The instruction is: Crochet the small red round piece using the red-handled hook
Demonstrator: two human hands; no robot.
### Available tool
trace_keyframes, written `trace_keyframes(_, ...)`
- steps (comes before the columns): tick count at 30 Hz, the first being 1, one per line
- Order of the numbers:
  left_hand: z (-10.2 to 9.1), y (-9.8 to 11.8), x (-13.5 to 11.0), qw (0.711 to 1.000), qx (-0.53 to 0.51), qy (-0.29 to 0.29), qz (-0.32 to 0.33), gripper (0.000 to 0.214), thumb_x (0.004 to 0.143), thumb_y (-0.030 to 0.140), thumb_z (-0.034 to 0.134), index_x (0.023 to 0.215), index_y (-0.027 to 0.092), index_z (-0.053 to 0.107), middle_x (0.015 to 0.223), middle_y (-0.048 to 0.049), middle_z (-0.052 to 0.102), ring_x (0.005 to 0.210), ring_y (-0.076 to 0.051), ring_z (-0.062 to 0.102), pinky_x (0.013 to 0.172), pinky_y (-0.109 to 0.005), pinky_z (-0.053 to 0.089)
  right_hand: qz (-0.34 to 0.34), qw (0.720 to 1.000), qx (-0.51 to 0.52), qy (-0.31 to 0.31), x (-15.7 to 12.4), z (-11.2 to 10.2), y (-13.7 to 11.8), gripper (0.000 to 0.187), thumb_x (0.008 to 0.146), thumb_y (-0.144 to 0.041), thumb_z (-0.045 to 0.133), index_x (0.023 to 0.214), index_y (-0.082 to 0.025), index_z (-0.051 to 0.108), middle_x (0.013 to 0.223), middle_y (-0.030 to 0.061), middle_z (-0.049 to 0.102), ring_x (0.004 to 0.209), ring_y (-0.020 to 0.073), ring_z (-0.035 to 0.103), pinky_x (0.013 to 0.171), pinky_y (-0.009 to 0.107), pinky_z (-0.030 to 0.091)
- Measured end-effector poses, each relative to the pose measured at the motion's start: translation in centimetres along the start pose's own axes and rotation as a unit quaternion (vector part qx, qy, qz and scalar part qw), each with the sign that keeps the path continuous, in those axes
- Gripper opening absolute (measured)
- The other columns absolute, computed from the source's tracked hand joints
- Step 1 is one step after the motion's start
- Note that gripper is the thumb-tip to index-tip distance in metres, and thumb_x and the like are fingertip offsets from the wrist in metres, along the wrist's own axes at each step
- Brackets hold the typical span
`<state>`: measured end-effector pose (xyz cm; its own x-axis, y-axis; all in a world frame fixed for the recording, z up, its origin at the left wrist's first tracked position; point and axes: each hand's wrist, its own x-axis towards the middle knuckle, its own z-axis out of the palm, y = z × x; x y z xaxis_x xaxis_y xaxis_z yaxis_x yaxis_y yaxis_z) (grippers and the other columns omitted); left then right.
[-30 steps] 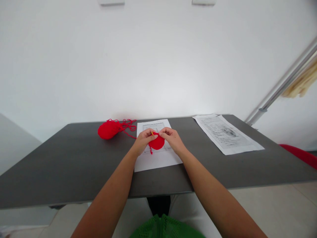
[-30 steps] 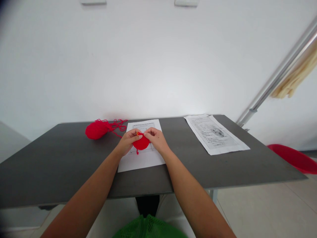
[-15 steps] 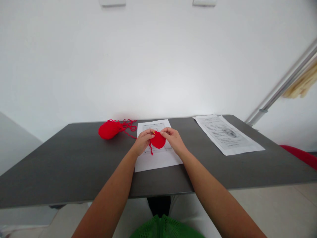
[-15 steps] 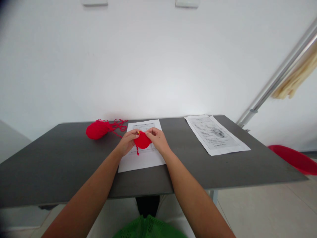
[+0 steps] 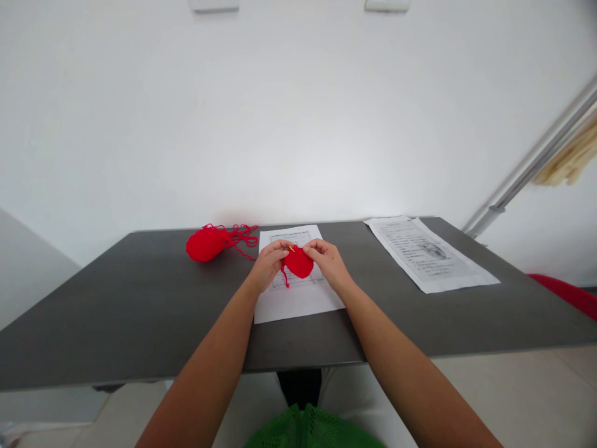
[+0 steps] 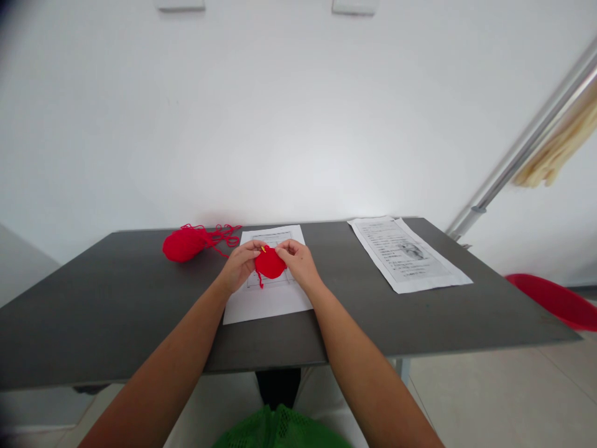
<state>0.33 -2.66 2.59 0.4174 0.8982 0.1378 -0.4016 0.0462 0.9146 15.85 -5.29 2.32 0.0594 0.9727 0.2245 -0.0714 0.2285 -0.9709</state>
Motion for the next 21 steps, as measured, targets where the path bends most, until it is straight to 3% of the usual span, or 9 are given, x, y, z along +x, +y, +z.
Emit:
trace_keyframes(12, -0.08, -0.08, 0.15, 0.998, 0.038, 0.033, 0.023, 0.017, 0.061, 0.018, 0.063, 0.077, 0.015, 0.063, 0.068, 0.0010, 0.061, 0.059, -0.010, 0.053, 0.057, -0.022, 0.040, -0.023, 1.000, -0.008, -0.018, -0.23, -0.01, -0.35, 0.016, 0.068, -0.034, 0.061, 0.065, -0.019, 0.056, 0.054, -0.0037, 0.051, 0.051, 0.0108, 0.046, 0.050, 0.024, 0.036)
trace_keyframes(21, 0.27, 0.03, -0.06, 0.997, 0.073, 0.019, 0.025, 0.018, 0.063, 0.019, 0.061, 0.081, 0.016, 0.063, 0.068, 0.0027, 0.057, 0.058, -0.009, 0.049, 0.056, -0.021, 0.037, -0.031, 0.999, -0.039, -0.017, -0.23, 0.10, 0.02, 0.014, 0.069, -0.031, 0.061, 0.067, -0.018, 0.057, 0.058, -0.0030, 0.054, 0.052, 0.0109, 0.047, 0.053, 0.024, 0.036)
